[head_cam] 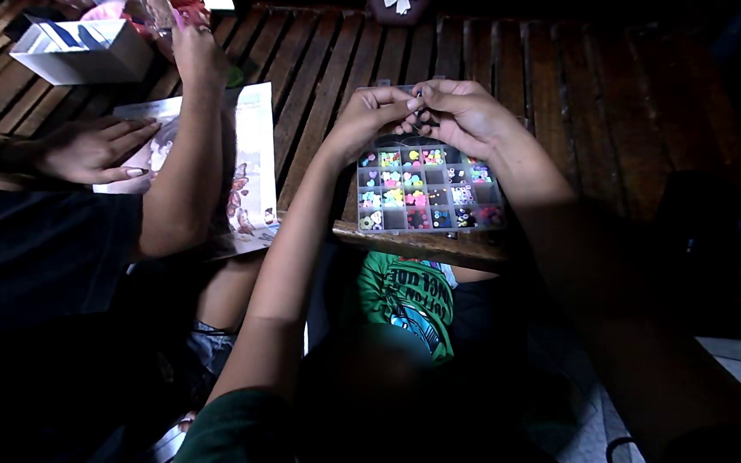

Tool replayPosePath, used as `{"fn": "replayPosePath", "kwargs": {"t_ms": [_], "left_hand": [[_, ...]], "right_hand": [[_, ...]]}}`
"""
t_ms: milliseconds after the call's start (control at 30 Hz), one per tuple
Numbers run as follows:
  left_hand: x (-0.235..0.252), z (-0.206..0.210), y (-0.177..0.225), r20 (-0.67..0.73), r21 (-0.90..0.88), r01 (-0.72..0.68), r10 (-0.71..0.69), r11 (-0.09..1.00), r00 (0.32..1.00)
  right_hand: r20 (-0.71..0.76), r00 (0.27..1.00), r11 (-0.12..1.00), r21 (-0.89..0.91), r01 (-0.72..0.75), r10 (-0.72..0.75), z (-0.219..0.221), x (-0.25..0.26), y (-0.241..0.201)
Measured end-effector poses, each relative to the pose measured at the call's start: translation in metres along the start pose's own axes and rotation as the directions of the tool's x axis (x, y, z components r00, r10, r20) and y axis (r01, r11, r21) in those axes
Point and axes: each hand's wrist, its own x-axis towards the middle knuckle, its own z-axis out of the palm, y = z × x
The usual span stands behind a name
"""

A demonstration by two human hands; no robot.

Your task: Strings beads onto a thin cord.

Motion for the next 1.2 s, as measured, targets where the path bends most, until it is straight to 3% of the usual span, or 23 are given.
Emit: {"fn": "replayPosePath", "kwargs": {"t_ms": [433, 1200], "left_hand": [[-0.0009, 0.0013, 0.002, -0.019, 0.005, 0.008, -0.008, 1.0, 1.0], [-0.002, 0.0032, 0.0035, -0.029, 0.015, 0.004, -0.004, 1.0, 1.0]], "right_hand": [[0.035, 0.997, 0.978, -0.193, 0.081, -0.075, -0.0031, -0.003, -0.0059], [0.003, 0.985, 0.953, -0.252, 0.167, -0.172, 0.0006, -0.0038, -0.0049]]}}
